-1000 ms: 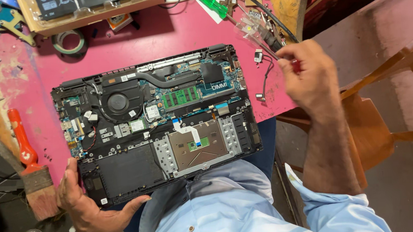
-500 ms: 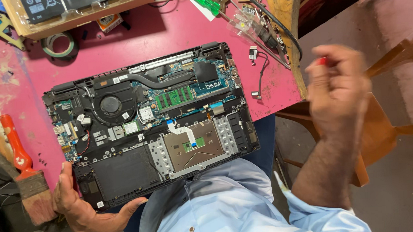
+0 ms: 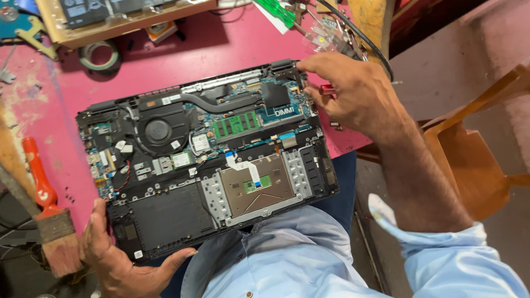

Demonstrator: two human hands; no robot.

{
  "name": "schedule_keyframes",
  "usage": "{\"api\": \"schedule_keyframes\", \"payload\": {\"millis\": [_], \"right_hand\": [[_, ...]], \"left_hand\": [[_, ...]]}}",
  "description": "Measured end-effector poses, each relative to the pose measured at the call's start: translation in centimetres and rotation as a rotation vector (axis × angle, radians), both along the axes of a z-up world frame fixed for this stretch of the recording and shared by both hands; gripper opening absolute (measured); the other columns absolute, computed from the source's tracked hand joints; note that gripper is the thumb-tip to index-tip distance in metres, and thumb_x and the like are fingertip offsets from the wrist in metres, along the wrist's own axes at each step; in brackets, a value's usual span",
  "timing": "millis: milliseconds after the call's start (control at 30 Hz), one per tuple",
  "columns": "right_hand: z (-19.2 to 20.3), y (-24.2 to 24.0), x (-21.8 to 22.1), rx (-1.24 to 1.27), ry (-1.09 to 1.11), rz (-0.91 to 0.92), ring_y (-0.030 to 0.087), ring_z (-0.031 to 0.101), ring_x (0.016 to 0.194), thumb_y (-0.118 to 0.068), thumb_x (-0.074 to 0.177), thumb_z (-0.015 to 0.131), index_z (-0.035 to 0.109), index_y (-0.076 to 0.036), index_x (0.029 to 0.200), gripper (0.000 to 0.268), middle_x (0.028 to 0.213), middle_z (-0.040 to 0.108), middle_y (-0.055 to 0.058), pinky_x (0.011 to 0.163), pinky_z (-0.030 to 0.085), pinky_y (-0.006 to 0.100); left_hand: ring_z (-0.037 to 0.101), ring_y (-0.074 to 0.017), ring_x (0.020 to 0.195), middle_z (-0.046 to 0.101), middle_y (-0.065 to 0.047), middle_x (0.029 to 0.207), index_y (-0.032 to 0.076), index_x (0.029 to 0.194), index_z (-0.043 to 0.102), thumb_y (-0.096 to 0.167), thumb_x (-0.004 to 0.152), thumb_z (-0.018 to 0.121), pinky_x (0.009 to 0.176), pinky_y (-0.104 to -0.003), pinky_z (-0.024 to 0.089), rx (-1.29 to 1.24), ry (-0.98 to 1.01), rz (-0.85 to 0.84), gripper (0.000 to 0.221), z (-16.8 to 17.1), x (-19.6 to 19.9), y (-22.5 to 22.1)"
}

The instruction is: The person removes screws from a laptop's internal components using a screwdriver, manipulates internal cables, and cleans the interior with a brush before removing the battery.

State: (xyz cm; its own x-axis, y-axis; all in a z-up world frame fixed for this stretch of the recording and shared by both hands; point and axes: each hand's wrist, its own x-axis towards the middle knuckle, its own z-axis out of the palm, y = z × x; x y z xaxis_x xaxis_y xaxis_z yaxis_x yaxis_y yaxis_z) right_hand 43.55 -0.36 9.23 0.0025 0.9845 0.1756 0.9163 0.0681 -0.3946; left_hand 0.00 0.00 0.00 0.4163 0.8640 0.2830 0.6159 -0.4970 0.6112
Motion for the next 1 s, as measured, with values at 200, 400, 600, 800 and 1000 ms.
{"api": "schedule_keyframes", "payload": {"millis": [200, 400, 600, 800, 1000], "right_hand": [[0.3, 3.1, 0.3, -0.173, -0.201, 0.143, 0.034, 0.072, 0.093, -0.022, 0.087, 0.078, 0.064, -0.011, 0.129, 0.046, 0.109, 0.073, 0.012, 0.078, 0.058, 0.044], [1.8, 4.4, 0.0, -0.32, -0.337, 0.219, 0.033, 0.072, 0.086, -0.019, 0.081, 0.08, 0.062, -0.014, 0.128, 0.051, 0.098, 0.074, 0.011, 0.071, 0.057, 0.046], [2.2, 4.5, -0.4, -0.279, -0.35, 0.253, 0.034, 0.072, 0.085, -0.017, 0.082, 0.078, 0.06, -0.013, 0.134, 0.055, 0.097, 0.074, 0.013, 0.071, 0.057, 0.046], [2.1, 4.3, -0.6, -0.265, -0.501, 0.319, 0.028, 0.074, 0.086, -0.016, 0.083, 0.079, 0.059, -0.011, 0.132, 0.052, 0.097, 0.074, 0.009, 0.07, 0.059, 0.042], [1.6, 4.3, -0.9, -0.23, -0.524, 0.384, 0.027, 0.074, 0.087, -0.016, 0.079, 0.08, 0.059, -0.008, 0.132, 0.058, 0.107, 0.074, 0.009, 0.069, 0.06, 0.04]], "left_hand": [[0.04, -0.0423, 0.143, 0.04, -0.026, 0.156, 0.001, 0.157, 0.017, 0.062, 0.049, 0.087, 0.122, -0.055, 0.031, -0.024, 0.049, 0.028, 0.143, 0.3, 0.0, 0.3], [0.041, -0.043, 0.143, 0.039, -0.027, 0.158, 0.002, 0.158, 0.014, 0.066, 0.057, 0.084, 0.122, -0.056, 0.03, 0.044, 0.014, -0.019, 0.138, 0.1, -0.1, 0.5], [0.042, -0.0433, 0.142, 0.04, -0.027, 0.158, 0.003, 0.158, 0.014, 0.067, 0.059, 0.083, 0.122, -0.056, 0.03, 0.076, -0.007, -0.02, 0.136, 0.2, 0.0, 0.6], [0.042, -0.0428, 0.142, 0.04, -0.027, 0.157, 0.003, 0.157, 0.016, 0.068, 0.059, 0.083, 0.122, -0.055, 0.03, 0.075, -0.018, -0.02, 0.136, 0.4, 0.1, 0.6], [0.042, -0.0419, 0.142, 0.041, -0.027, 0.157, 0.001, 0.157, 0.017, 0.069, 0.059, 0.083, 0.121, -0.054, 0.031, 0.074, -0.017, -0.015, 0.136, 0.4, 0.0, 0.6]]}}
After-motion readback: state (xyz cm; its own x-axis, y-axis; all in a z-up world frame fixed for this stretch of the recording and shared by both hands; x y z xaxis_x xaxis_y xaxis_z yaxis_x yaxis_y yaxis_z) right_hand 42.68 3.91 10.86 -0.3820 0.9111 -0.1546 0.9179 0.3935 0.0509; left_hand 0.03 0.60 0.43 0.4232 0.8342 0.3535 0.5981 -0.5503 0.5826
